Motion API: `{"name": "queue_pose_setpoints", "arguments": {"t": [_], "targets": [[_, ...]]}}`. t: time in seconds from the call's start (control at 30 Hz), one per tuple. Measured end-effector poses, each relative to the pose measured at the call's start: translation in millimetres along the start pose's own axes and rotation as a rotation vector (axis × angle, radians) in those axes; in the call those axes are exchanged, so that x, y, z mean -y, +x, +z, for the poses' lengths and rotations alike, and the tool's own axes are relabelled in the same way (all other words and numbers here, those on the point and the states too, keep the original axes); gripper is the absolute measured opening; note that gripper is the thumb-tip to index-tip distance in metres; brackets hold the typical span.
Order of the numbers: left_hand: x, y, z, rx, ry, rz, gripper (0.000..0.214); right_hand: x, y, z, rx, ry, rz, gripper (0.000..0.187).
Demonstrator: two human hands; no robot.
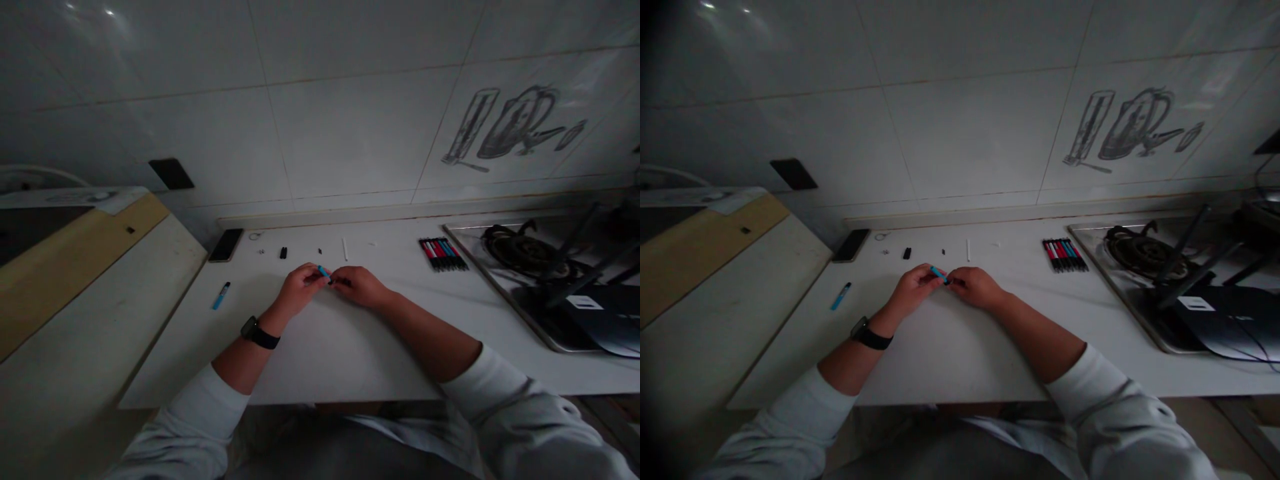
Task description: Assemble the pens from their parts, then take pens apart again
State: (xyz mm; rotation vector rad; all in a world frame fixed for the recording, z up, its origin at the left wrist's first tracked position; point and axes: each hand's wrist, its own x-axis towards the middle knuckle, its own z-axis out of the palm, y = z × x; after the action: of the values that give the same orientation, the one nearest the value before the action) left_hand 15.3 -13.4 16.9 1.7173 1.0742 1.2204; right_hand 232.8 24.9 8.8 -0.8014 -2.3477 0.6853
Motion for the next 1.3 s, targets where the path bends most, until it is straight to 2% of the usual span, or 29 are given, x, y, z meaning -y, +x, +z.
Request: {"name": "queue_pose_setpoints", "arguments": {"t": [0.23,0.37,0.43,0.53,0.6,0.7,0.83,1.3], "targets": [[-4.0,10.7,14.2,-0.112,-0.238,-0.143,0.028,-3.2,2.6,2.1,-0.075,0.112,0.079,0.02],[3.7,14.7,22.3,-0.225,-0.358,-0.207,0.035,-11.6,2.9,-8.2,-0.11,0.062,0.162,0.023],[10.2,13.8,23.1,-0.243,-0.383,-0.242,0.037,-24.7,2.0,-20.9,-0.213,0.001,0.24,0.023],[17.7,11.6,21.4,-0.197,-0.368,-0.268,0.037,-56.9,-1.4,-46.3,-0.521,-0.126,0.396,0.023],[19.7,10.6,20.7,-0.156,-0.353,-0.267,0.036,-82.3,-4.3,-62.1,-0.638,-0.24,0.484,0.026],[19.9,9.6,21.8,-0.103,-0.341,-0.271,0.036,-115.1,-7.2,-75.4,-0.576,-0.321,0.624,0.035],[19.9,8.3,24.4,-0.062,-0.342,-0.269,0.037,-135.0,-7.1,-75.5,-0.455,-0.389,0.638,0.031],[22.6,8.9,26.5,-0.019,-0.324,-0.264,0.039,-130.4,-1.7,-70.8,-0.39,-0.487,0.655,0.026]]}}
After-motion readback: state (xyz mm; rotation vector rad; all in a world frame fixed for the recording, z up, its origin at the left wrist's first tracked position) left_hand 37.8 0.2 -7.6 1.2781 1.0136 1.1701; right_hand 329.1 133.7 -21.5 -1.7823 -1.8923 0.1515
